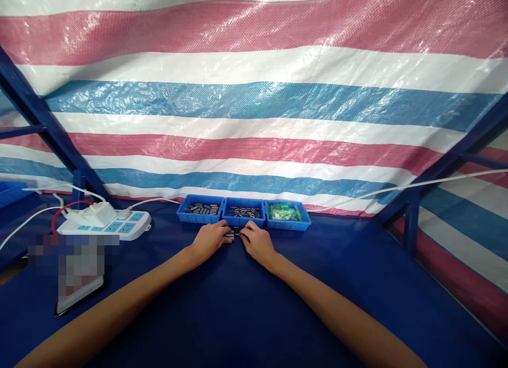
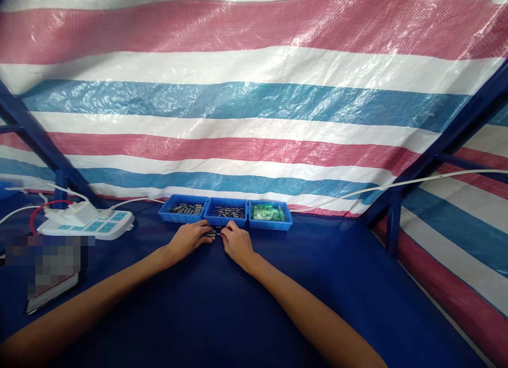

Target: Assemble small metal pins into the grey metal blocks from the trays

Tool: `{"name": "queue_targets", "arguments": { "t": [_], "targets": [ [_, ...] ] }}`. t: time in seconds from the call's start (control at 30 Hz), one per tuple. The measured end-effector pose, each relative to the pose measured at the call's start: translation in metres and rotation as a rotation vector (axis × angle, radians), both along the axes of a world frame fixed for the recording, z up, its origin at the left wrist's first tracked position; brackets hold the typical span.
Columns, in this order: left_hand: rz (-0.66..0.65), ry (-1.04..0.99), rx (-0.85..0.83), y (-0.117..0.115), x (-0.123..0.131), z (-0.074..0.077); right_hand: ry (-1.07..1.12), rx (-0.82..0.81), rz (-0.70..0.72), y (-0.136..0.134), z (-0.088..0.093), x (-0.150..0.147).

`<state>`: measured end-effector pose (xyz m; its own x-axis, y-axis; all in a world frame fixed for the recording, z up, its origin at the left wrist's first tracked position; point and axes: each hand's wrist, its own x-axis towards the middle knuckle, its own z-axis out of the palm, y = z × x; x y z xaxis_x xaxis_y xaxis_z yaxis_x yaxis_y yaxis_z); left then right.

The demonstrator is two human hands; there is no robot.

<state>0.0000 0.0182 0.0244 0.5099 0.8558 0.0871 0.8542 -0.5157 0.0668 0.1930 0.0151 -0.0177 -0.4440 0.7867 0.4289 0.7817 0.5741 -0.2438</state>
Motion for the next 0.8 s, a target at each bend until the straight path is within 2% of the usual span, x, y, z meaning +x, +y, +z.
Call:
{"name": "queue_targets", "arguments": {
  "t": [0.3, 0.63, 0.8],
  "targets": [
    [0.004, -0.012, -0.012, 0.004, -0.004, 0.002, -0.119, -0.001, -0.038, -0.002, 0.003, -0.002],
    [0.026, 0.004, 0.006, 0.004, -0.003, -0.001, -0.187, -0.022, 0.021, -0.003, 0.011, 0.000],
    [0.005, -0.047, 0.004, 0.002, 0.000, -0.003, -0.195, -0.019, 0.039, -0.003, 0.010, -0.002]
  ]
}}
